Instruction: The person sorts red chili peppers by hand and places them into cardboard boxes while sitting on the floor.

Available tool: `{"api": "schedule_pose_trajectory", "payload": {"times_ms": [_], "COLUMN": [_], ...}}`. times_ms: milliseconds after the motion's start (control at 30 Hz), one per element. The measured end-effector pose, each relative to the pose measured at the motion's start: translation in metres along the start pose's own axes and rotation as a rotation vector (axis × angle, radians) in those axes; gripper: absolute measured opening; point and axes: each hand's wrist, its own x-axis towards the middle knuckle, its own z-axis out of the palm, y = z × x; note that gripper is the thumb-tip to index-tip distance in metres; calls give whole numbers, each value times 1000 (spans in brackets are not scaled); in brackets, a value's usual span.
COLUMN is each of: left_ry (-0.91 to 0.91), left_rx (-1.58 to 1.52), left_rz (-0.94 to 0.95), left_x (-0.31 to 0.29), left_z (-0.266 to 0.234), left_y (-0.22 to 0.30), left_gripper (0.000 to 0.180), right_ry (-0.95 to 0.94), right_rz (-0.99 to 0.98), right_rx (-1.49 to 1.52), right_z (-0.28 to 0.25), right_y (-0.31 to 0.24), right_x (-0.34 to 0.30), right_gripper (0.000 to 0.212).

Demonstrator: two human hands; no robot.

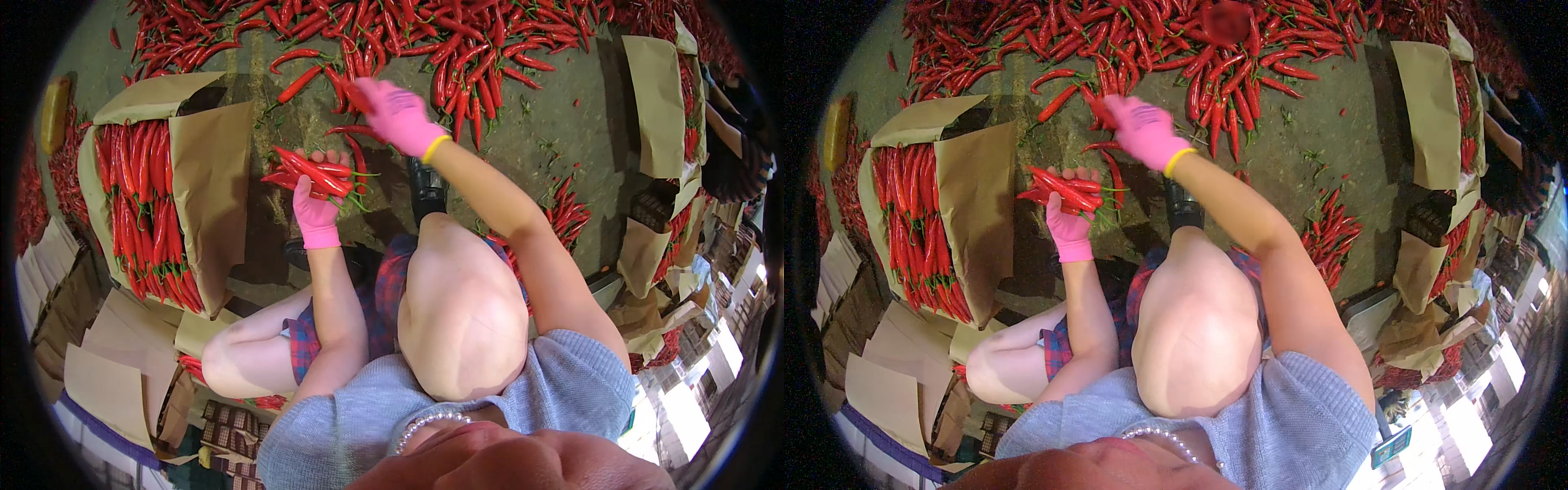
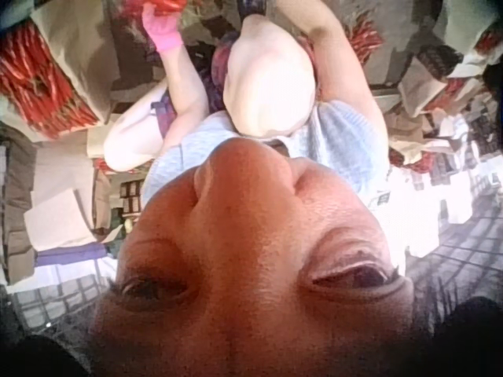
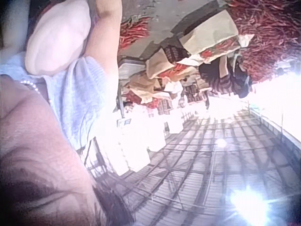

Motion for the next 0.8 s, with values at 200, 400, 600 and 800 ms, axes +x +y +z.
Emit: {"api": "schedule_pose_trajectory", "payload": {"times_ms": [200,400,600,800], "left_ry": [-9,-4,-29,85], "left_rx": [48,47,30,10], "left_rz": [0,42,-24,11], "left_x": [-3,-4,0,-1], "left_z": [10,2,1,-1], "left_y": [-2,2,-3,2], "left_gripper": [51,51,53,54], "right_ry": [-94,152,132,535], "right_rz": [-41,-223,-64,-40], "right_rx": [-61,-405,131,191], "right_z": [28,54,9,-172], "right_y": [-33,-14,-7,68], "right_x": [22,0,-6,57], "right_gripper": [82,83,79,34]}}
